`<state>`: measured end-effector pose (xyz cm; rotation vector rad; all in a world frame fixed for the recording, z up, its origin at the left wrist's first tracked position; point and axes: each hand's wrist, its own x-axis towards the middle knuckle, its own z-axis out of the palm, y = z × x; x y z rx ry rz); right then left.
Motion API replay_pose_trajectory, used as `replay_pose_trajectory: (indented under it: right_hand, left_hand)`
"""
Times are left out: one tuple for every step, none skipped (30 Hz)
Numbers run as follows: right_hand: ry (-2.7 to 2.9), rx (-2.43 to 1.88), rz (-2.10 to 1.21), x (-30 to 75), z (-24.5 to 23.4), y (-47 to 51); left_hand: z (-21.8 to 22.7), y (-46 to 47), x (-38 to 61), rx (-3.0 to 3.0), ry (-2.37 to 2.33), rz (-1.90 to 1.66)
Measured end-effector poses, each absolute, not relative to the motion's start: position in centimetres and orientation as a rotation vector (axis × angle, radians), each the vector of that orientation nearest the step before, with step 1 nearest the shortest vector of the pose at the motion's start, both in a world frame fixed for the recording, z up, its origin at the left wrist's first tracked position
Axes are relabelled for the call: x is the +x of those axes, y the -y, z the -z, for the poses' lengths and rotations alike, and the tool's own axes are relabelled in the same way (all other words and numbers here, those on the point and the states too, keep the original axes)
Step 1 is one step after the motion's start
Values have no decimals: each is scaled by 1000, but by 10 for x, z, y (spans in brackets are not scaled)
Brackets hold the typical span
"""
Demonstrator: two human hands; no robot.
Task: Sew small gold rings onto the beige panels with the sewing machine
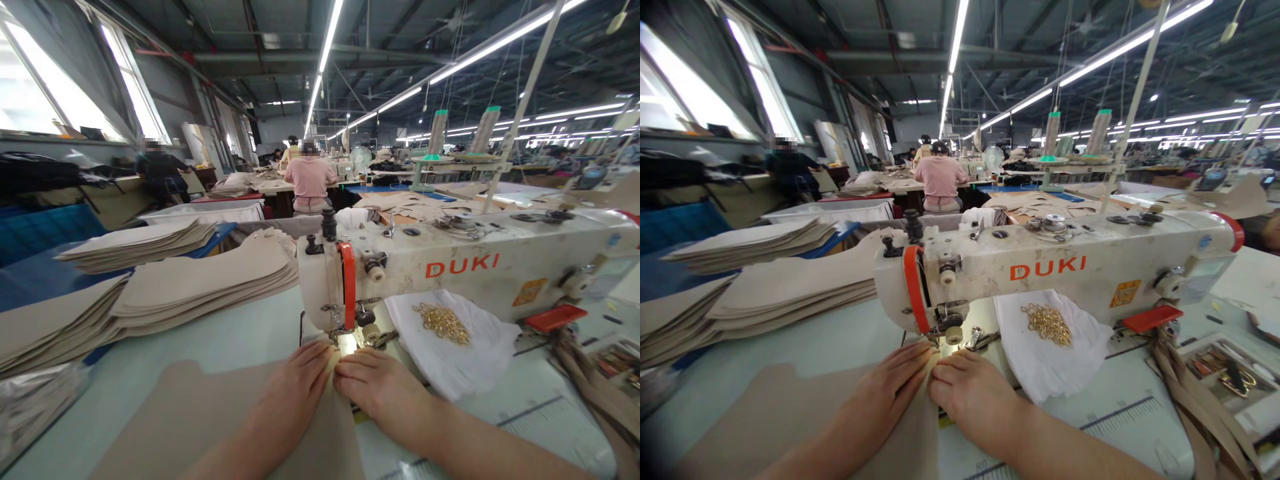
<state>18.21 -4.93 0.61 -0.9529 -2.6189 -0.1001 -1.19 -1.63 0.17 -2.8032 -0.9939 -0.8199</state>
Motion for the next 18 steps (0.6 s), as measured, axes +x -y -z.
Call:
replay_pose_trajectory:
  right_hand:
    - [2628, -953, 97, 182, -6, 49]
    - [2636, -955, 96, 183, -6, 49]
    - [2641, -957, 97, 183, -7, 49]
    - [2647, -959, 99, 183, -7, 48]
    - [2653, -961, 101, 183, -8, 48]
    - [2660, -964, 101, 183, -9, 49]
    - [2666, -967, 102, 183, -10, 49]
    - [2671, -972, 101, 183, -10, 49]
    - [2673, -975, 102, 183, -10, 49]
    - [2674, -975, 102, 182, -10, 49]
    - [2675, -974, 105, 182, -9, 49]
    - [2673, -971, 111, 182, -8, 49]
    - [2669, -969, 119, 181, -7, 49]
    - [2667, -968, 127, 181, -7, 49]
    - [2665, -970, 138, 181, -6, 48]
    - [2663, -973, 146, 180, -6, 48]
    - [2661, -976, 154, 180, -6, 48]
    - [2660, -978, 161, 180, -6, 48]
  left_hand:
    - [-1, 18, -13, -2807, 966, 782]
    - [0, 19, -13, -2813, 936, 748]
    - [0, 20, -14, -2817, 917, 719]
    - [0, 20, -14, -2818, 908, 691]
    - [1, 20, -15, -2819, 908, 666]
    - [1, 21, -15, -2819, 915, 648]
    - [1, 21, -15, -2819, 926, 635]
    - [2, 21, -15, -2819, 941, 629]
    - [2, 21, -15, -2821, 958, 623]
    - [2, 21, -15, -2823, 965, 623]
    - [2, 21, -15, -2826, 973, 618]
    - [3, 21, -15, -2828, 970, 611]
    - [3, 21, -16, -2827, 964, 600]
    - [3, 22, -16, -2826, 950, 582]
    - [3, 22, -16, -2819, 937, 564]
    - [3, 22, -16, -2808, 922, 549]
    - [3, 22, -16, -2795, 903, 532]
    - [3, 23, -16, -2780, 868, 525]
